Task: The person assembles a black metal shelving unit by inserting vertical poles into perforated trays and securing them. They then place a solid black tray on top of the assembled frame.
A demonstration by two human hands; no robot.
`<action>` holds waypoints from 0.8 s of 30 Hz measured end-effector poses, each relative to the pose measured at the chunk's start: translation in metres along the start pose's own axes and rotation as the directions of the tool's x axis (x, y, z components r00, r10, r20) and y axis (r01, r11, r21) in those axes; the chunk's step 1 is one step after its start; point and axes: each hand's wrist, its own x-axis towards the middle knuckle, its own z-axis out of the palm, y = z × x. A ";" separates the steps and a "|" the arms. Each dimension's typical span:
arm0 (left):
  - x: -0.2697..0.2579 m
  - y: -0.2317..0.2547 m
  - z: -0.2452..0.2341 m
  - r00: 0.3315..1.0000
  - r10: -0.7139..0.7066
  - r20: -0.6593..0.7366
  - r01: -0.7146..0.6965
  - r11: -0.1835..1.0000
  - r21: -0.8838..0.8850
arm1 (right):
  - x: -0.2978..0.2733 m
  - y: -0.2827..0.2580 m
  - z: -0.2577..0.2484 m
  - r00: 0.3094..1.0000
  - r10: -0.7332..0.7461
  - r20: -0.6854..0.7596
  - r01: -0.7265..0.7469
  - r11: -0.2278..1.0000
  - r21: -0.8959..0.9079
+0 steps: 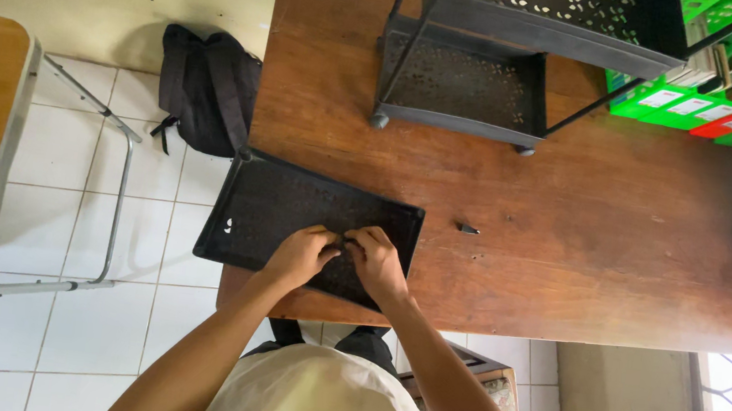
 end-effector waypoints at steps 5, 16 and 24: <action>0.041 0.036 0.031 0.989 0.145 -0.015 -0.146 0.987 -0.061 | 0.000 0.021 -0.056 0.985 0.159 -0.069 -0.157 0.987 0.030; 0.129 0.118 0.127 0.947 0.318 0.037 -0.320 0.940 0.119 | -0.019 0.111 -0.158 0.956 0.203 -0.210 -0.209 0.978 -0.004; 0.177 0.147 0.174 0.967 -0.101 0.236 0.087 0.994 0.071 | -0.012 0.189 -0.188 0.946 0.274 -0.174 -0.266 0.961 0.069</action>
